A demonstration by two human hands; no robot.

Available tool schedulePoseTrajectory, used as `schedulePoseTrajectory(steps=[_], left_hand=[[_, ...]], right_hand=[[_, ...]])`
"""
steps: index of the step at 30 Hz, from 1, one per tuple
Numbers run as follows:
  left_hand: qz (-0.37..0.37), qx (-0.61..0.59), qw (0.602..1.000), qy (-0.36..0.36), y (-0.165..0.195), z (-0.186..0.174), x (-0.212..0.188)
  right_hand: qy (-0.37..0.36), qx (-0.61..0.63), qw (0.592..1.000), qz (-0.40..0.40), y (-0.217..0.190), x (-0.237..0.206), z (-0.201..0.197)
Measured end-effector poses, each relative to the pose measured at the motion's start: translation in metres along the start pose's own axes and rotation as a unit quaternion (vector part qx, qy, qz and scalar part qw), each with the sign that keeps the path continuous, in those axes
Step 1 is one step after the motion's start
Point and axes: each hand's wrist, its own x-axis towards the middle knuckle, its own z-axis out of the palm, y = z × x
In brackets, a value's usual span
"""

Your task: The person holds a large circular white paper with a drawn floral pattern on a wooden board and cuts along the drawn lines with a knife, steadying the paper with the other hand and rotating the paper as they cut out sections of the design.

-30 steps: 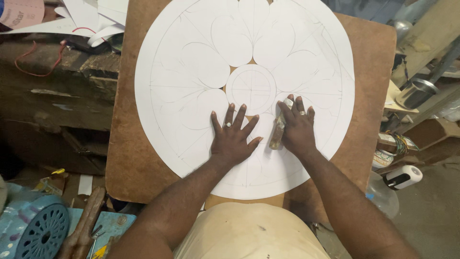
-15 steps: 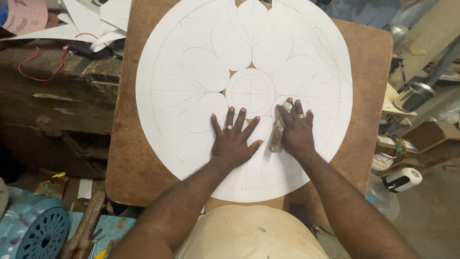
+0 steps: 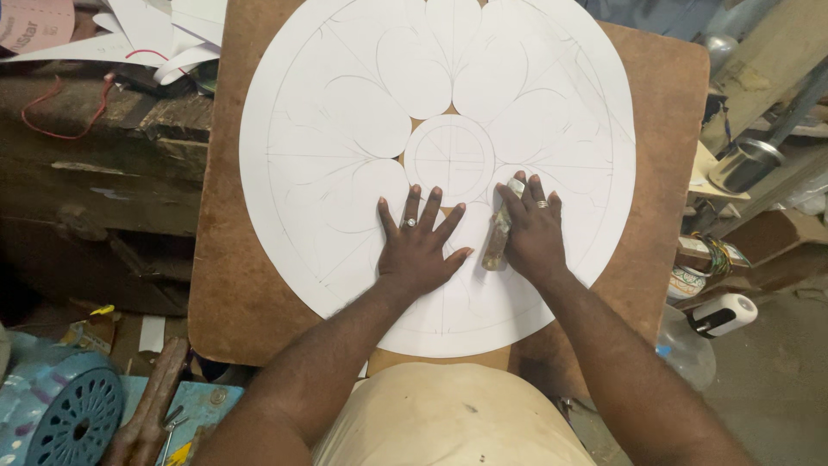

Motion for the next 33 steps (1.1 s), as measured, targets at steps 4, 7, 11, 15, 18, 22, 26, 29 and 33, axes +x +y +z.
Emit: schedulePoseTrajectory(steps=[4, 7, 11, 15, 18, 22, 26, 29, 33], left_hand=[[0.005, 0.004, 1.000, -0.017, 0.000, -0.003, 0.002], [0.014, 0.017, 0.999, -0.036, 0.001, -0.006, 0.003], [0.028, 0.042, 0.996, -0.074, 0.000, -0.011, 0.004], [0.041, 0.062, 0.994, -0.081, -0.001, -0.014, 0.003], [0.044, 0.060, 0.995, -0.072, -0.001, -0.014, 0.002], [0.037, 0.056, 0.994, -0.083, -0.002, -0.012, 0.001], [0.040, 0.054, 0.995, -0.075, -0.002, -0.009, -0.001], [0.045, 0.049, 0.996, -0.054, -0.002, -0.006, -0.001], [0.048, 0.042, 0.997, -0.033, -0.004, -0.001, 0.000]], right_hand=[[-0.008, 0.008, 1.000, 0.012, 0.001, -0.002, -0.001], [-0.011, 0.008, 1.000, 0.018, 0.003, -0.007, -0.002], [0.003, -0.008, 1.000, 0.013, 0.002, -0.015, -0.002], [0.014, 0.005, 1.000, 0.011, 0.002, -0.017, -0.005], [0.021, 0.052, 0.998, 0.028, 0.003, -0.015, -0.010], [0.010, 0.305, 0.941, 0.149, 0.002, -0.011, -0.015], [0.044, 0.544, 0.822, 0.159, -0.001, -0.005, -0.012], [0.047, 0.573, 0.787, 0.225, -0.001, 0.001, -0.009], [0.048, 0.589, 0.775, 0.223, -0.001, 0.010, -0.005]])
